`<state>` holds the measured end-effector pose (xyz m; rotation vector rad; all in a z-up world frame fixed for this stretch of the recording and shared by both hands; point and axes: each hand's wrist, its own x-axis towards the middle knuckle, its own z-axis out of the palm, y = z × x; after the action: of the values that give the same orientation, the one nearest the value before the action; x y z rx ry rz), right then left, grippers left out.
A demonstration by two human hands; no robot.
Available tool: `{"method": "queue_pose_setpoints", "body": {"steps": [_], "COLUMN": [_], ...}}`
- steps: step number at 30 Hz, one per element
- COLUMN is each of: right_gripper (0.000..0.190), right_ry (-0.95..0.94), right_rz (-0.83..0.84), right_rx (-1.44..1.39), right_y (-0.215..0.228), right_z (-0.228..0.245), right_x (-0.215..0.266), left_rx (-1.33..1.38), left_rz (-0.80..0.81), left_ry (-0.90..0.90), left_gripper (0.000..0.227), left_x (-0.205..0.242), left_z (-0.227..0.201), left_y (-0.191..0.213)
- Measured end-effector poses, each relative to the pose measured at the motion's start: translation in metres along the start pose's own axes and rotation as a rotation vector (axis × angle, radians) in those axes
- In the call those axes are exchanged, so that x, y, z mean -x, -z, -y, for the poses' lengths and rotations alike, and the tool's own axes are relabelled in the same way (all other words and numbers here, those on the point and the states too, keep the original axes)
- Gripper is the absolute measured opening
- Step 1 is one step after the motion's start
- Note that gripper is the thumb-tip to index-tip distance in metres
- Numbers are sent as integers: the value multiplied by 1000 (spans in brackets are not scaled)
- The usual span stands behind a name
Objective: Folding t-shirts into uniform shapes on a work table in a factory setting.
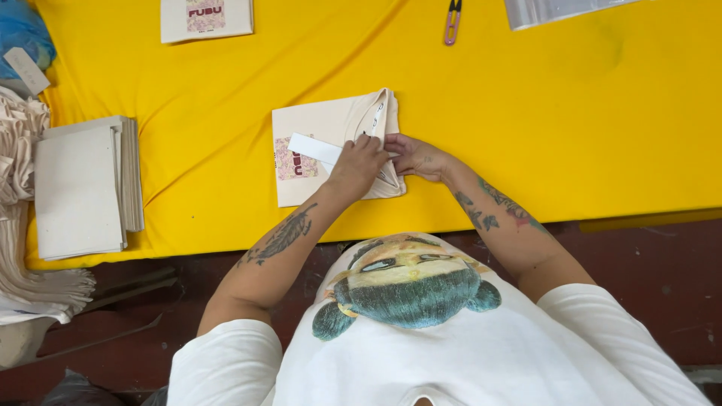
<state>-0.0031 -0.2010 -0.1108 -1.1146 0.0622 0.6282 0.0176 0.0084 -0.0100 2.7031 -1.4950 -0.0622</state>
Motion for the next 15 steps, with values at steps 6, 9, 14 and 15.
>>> {"method": "queue_pose_setpoints", "body": {"steps": [6, 9, 14, 15], "right_gripper": [88, 73, 47, 61], "right_ry": [232, 430, 739, 729], "right_rz": [-47, -113, -205, -178], "right_rx": [221, 712, 1311, 1357], "right_y": [-11, -34, -32, -39], "right_z": [-22, -7, -12, 1], "right_x": [-6, 5, -11, -8], "left_rx": [-24, 119, 240, 282], "left_rz": [307, 397, 344, 368], "left_ry": [78, 64, 25, 35], "left_gripper": [29, 31, 28, 26], "left_x": [2, 8, 6, 5], "left_z": [-4, -11, -22, -23], "left_y": [7, 27, 67, 67]}}
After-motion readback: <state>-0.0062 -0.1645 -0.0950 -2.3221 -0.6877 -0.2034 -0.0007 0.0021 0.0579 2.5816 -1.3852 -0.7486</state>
